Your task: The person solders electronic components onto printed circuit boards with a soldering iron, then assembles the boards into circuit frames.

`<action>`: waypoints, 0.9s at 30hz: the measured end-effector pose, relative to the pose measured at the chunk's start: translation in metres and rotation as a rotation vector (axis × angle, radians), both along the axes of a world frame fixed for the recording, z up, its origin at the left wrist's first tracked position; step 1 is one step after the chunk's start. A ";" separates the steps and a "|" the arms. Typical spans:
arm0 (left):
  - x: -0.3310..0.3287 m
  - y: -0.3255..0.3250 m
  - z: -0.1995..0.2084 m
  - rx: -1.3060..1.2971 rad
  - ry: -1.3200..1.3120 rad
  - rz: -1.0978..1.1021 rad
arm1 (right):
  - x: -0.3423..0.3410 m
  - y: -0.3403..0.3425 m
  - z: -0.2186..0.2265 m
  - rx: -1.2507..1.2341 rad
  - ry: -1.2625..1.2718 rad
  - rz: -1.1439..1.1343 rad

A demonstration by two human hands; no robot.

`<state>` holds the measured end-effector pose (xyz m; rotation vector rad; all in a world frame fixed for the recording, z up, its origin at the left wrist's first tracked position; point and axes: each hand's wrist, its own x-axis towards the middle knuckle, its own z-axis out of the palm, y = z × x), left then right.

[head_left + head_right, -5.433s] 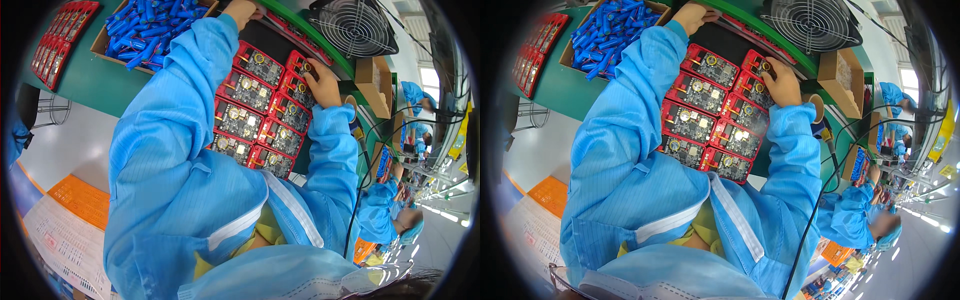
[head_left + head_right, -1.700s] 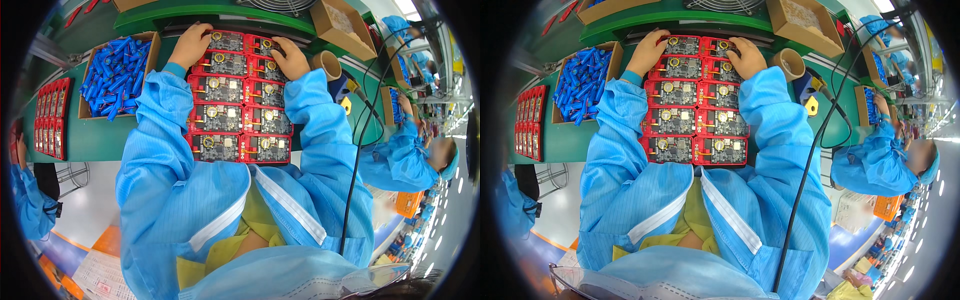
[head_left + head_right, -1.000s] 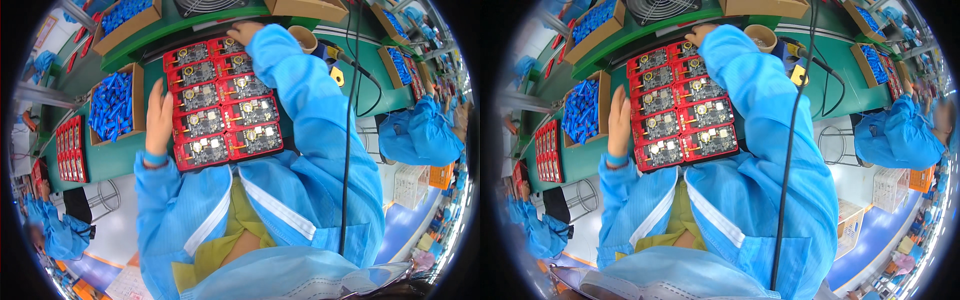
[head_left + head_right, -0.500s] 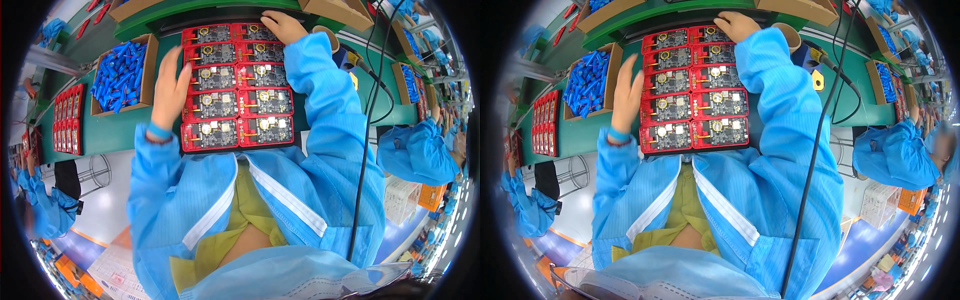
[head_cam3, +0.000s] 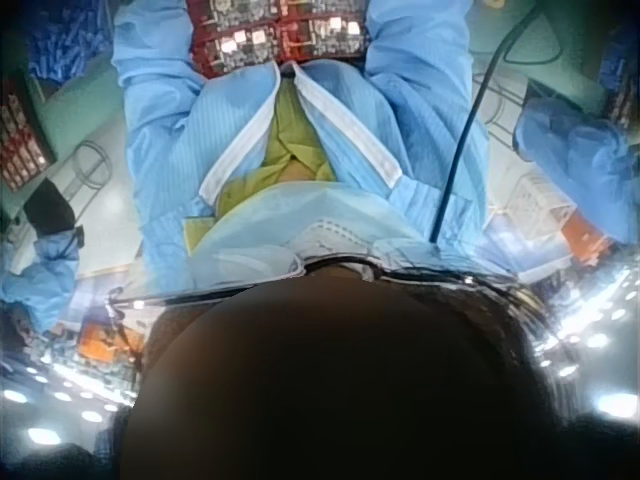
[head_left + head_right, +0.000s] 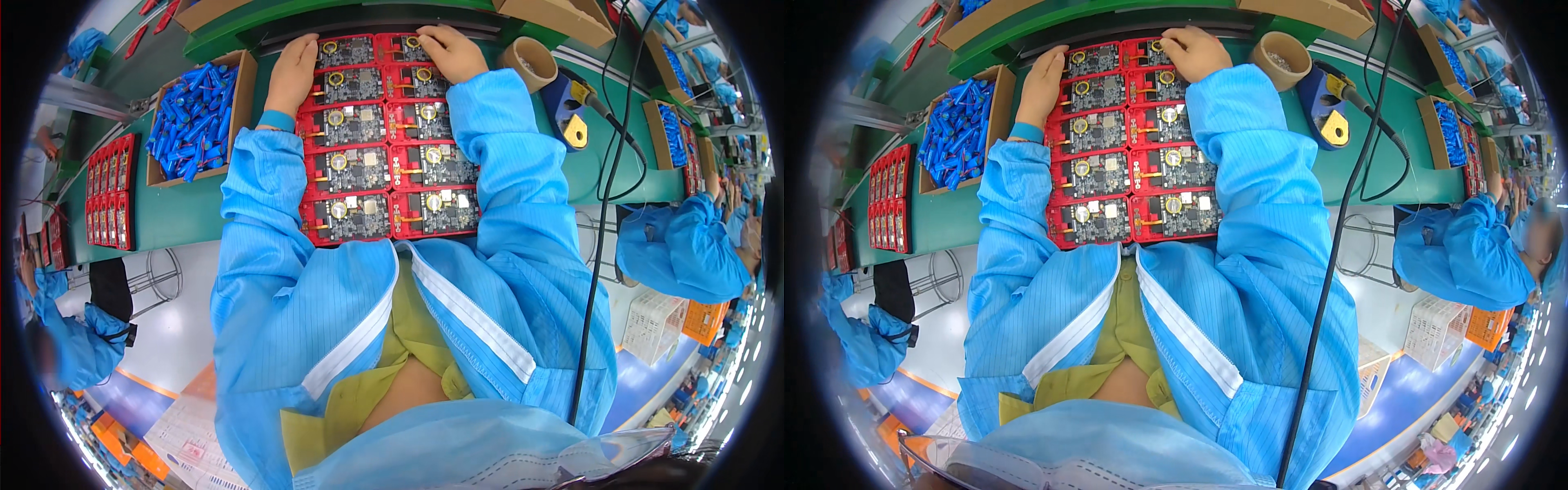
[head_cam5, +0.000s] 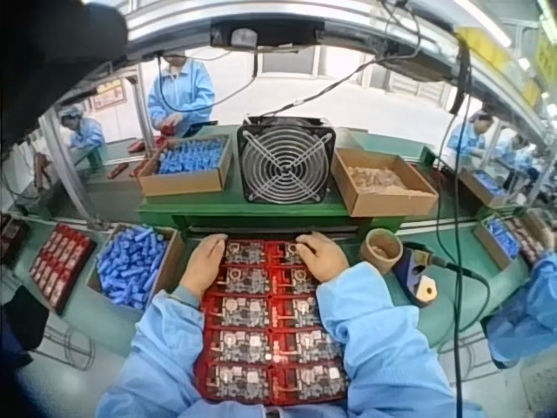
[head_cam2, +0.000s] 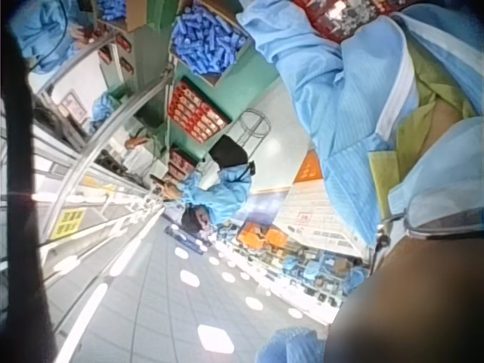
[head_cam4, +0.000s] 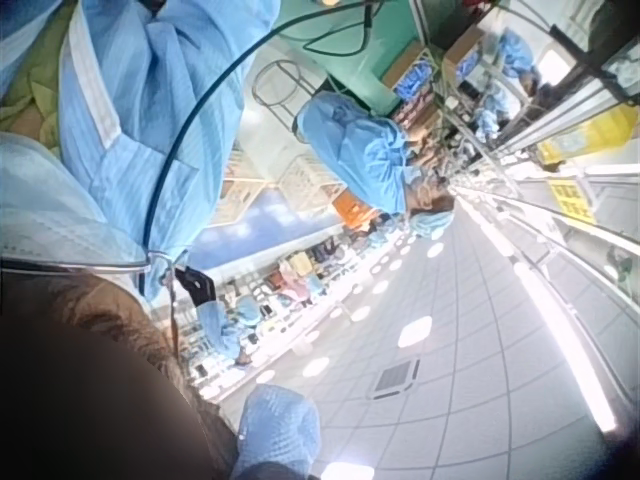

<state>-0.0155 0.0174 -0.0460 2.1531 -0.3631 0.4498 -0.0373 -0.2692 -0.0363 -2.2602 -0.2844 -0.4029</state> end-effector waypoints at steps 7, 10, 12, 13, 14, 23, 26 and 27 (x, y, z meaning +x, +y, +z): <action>-0.065 0.008 0.053 0.043 -0.175 0.096 | -0.068 -0.033 0.057 0.092 -0.138 0.008; -0.101 0.048 0.094 0.277 -0.264 0.014 | -0.139 -0.072 0.063 0.552 0.071 -0.042; -0.110 0.076 0.115 0.422 -0.302 0.124 | -0.173 -0.102 0.059 0.651 0.220 -0.125; -0.105 0.089 0.124 0.504 -0.343 0.147 | -0.183 -0.116 0.057 0.858 0.317 -0.230; -0.099 0.098 0.130 0.592 -0.378 0.165 | -0.191 -0.128 0.054 0.954 0.318 -0.271; -0.002 0.118 0.122 1.280 -0.384 0.178 | -0.164 -0.175 0.056 1.105 -0.032 -0.279; 0.005 0.128 0.118 1.317 -0.447 0.187 | -0.145 -0.182 0.064 1.069 0.132 -0.367; 0.004 0.131 0.120 1.352 -0.393 0.153 | -0.142 -0.183 0.067 1.010 0.168 -0.422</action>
